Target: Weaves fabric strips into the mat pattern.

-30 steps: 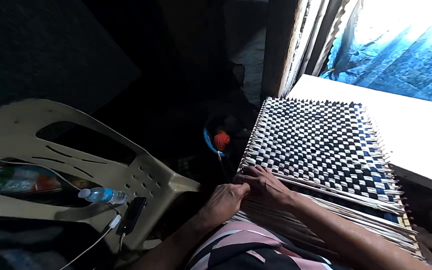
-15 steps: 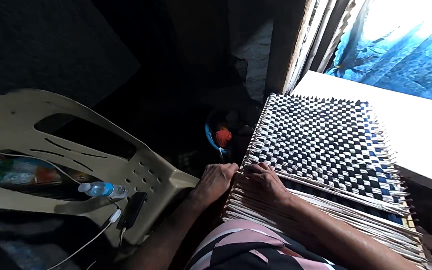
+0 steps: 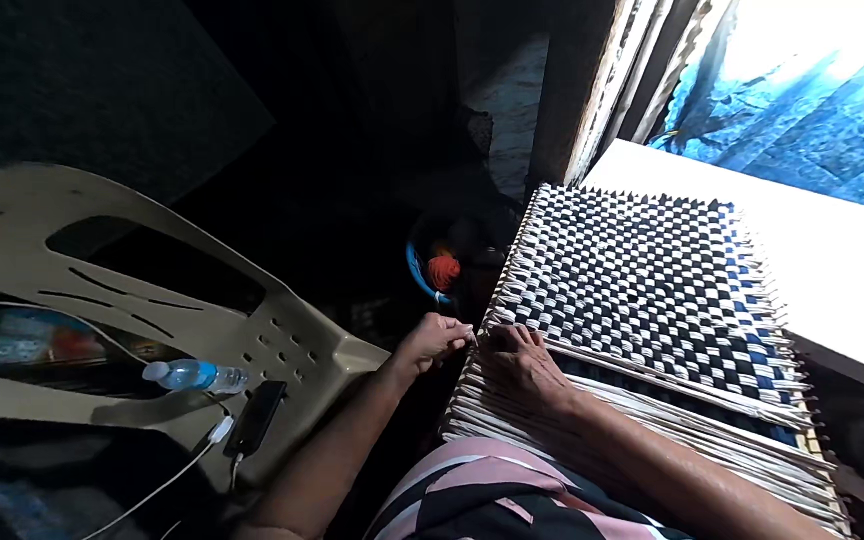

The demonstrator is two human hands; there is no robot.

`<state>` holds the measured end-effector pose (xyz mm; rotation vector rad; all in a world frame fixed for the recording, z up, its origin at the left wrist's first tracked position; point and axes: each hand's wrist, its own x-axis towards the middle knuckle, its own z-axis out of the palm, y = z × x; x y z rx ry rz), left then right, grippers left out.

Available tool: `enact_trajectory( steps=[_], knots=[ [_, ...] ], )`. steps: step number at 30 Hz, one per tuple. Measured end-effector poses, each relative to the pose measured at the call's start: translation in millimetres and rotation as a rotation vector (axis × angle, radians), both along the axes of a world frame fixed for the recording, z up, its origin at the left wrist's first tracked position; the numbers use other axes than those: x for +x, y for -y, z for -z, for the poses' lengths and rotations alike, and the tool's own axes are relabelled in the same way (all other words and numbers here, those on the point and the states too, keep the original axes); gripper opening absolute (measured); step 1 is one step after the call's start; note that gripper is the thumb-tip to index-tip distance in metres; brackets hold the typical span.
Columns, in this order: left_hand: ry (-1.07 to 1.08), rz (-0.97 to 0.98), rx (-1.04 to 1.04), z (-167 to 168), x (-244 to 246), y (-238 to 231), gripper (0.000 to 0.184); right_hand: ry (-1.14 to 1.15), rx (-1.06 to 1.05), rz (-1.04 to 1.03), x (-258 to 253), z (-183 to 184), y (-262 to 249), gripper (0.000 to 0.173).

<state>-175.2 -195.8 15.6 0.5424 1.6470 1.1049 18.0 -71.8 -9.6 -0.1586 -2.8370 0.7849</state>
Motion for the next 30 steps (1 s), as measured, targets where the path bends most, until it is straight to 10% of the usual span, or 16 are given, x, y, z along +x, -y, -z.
enact_trajectory(
  steps=[4, 10, 14, 24, 30],
  knots=[
    [0.15, -0.073, -0.017, -10, 13, -9, 0.02, -0.045, -0.033, 0.005, 2, 0, -1, 0.03],
    [-0.955, 0.452, -0.138, -38, 43, -2, 0.031, -0.075, -0.131, 0.003, 4, 4, -3, 0.028],
    [-1.299, 0.715, -0.156, -52, 78, 1, 0.024, -0.142, -0.222, 0.025, 6, 6, -1, 0.025],
    [-1.46, 0.367, -0.127, -46, 95, 49, 0.025, -0.07, -0.147, -0.018, 2, 6, -3, 0.045],
    [-1.053, 0.382, 0.038, -57, 54, 38, 0.028, 0.012, -0.219, -0.027, -2, 5, -8, 0.044]
  ],
)
